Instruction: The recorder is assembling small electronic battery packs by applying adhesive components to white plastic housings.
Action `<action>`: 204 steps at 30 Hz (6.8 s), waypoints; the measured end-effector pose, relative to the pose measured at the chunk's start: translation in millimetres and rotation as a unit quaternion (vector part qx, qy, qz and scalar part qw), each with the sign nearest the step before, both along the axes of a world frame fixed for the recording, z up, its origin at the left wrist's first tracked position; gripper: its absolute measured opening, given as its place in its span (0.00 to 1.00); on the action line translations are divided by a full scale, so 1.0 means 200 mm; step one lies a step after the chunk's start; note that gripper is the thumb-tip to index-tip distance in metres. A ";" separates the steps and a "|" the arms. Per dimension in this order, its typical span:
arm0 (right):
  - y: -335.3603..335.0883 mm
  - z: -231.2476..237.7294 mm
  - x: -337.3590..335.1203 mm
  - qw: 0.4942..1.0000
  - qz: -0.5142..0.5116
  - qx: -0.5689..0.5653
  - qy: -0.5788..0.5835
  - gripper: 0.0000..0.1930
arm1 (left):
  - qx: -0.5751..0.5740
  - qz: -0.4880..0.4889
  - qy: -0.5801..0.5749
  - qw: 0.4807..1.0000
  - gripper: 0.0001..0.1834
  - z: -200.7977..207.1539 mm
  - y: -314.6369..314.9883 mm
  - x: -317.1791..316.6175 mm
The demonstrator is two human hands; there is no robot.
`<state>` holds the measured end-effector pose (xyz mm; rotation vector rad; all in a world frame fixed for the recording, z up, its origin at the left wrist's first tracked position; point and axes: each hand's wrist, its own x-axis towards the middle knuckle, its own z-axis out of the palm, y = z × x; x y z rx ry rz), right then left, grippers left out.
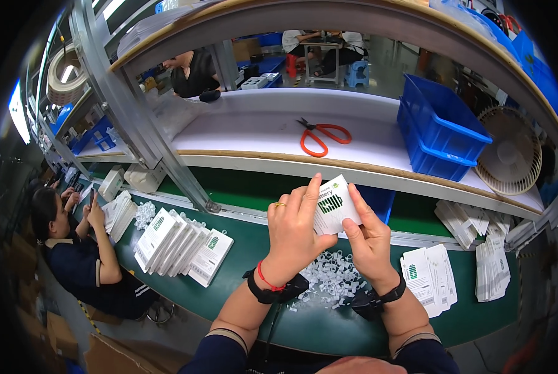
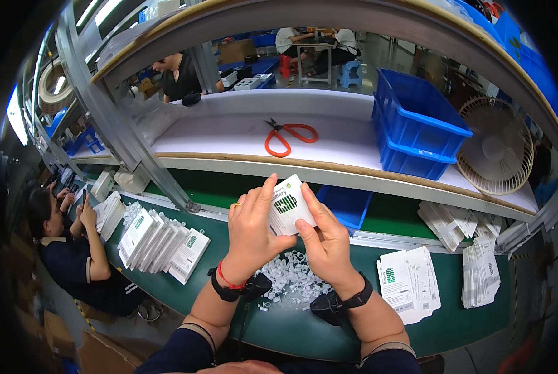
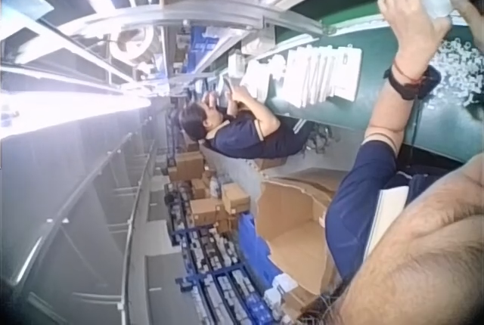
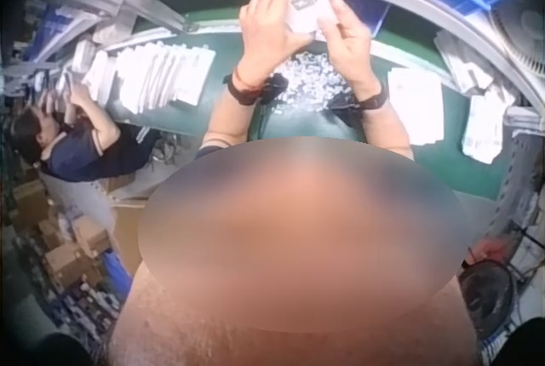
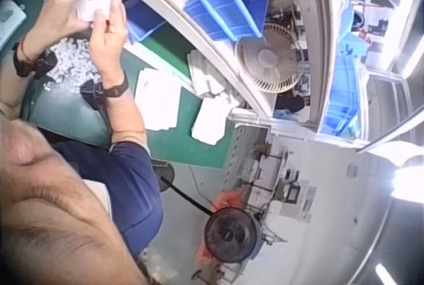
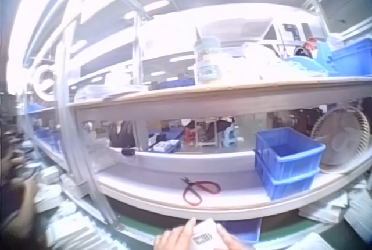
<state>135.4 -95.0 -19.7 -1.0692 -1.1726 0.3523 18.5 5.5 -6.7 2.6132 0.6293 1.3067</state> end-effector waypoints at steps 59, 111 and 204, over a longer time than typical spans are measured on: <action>-0.15 0.16 0.09 0.974 -0.005 -0.121 -0.190 0.13 | -0.686 0.029 -0.493 0.534 0.21 -0.63 0.42 -1.51; -0.24 0.21 0.14 0.968 0.054 -0.167 -0.182 0.14 | -0.386 0.197 -0.741 0.512 0.24 -0.45 -0.78 -2.65; 0.75 -2.95 -0.75 0.667 -0.171 -0.724 0.035 0.44 | -0.632 0.703 -0.309 0.106 0.53 -3.67 0.42 -3.28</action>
